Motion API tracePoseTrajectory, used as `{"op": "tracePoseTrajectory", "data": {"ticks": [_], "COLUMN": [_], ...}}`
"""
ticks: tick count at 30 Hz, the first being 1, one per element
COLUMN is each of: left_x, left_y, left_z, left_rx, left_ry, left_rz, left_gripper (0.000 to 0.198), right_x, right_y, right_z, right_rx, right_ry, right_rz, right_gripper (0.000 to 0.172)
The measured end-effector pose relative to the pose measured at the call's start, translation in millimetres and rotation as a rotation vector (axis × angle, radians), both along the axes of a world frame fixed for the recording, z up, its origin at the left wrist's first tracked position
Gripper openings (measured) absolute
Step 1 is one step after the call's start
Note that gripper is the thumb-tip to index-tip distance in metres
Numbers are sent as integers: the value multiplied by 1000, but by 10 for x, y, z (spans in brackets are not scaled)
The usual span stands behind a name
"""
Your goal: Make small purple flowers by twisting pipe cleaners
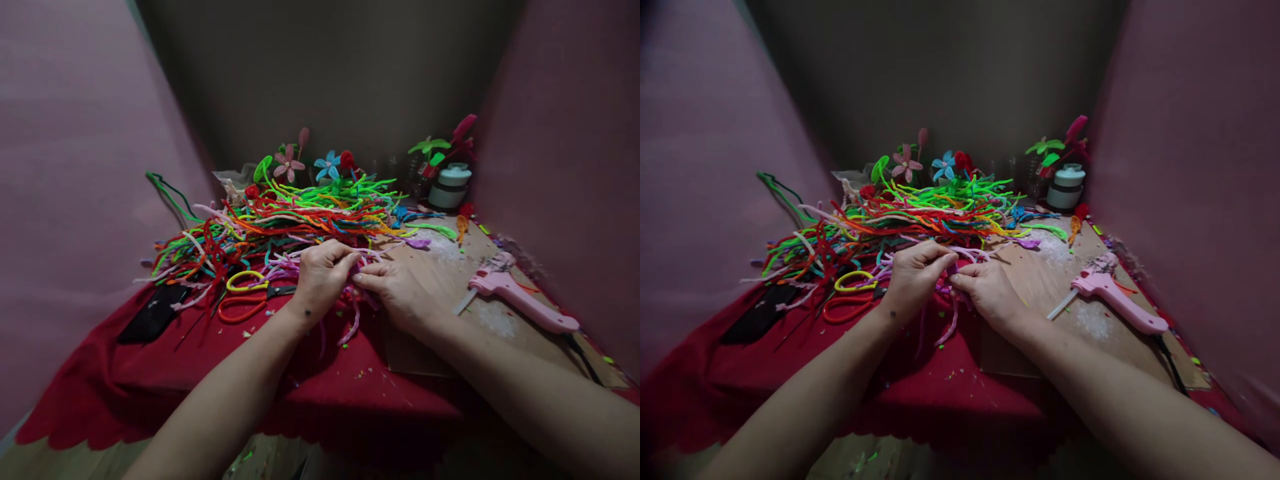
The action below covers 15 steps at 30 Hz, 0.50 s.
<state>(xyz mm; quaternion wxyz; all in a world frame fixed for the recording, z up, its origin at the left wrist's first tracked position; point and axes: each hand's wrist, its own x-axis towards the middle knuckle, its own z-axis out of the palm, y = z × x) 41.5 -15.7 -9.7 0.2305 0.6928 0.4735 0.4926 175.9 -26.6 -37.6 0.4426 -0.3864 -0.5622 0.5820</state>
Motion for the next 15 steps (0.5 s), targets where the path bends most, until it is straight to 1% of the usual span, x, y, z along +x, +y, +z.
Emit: {"op": "tracePoseTrajectory", "data": {"ticks": [1, 4, 5, 7, 9, 10, 13, 15], "left_x": [4, 9, 10, 11, 3, -6, -40, -54], "left_y": [-7, -10, -6, 11, 41, 59, 112, 130], "left_z": [1, 2, 0, -4, -2, 2, 22, 28], "left_rx": [-17, -154, -158, -86, -47, -62, -185, -255], "left_ry": [-15, -117, -122, -70, -13, -13, -123, -170], "left_rz": [-5, -44, -34, 21, 35, 20, -41, -66], "left_gripper": [15, 17, 17, 16, 17, 19, 25, 29], "right_x": [-3, -5, -5, -8, -12, -13, -3, 17], "right_y": [-6, -15, -12, -3, 9, 15, 33, 51], "right_z": [10, 32, 30, 13, 0, 1, 40, 69], "right_rx": [18, 38, 33, 7, -50, -87, -171, -192], "right_ry": [-24, -57, -53, -27, 29, 64, 207, 284], "right_rz": [-10, -10, -6, -3, -8, -11, -23, -40], "right_gripper": [25, 28, 28, 27, 25, 24, 17, 13]}}
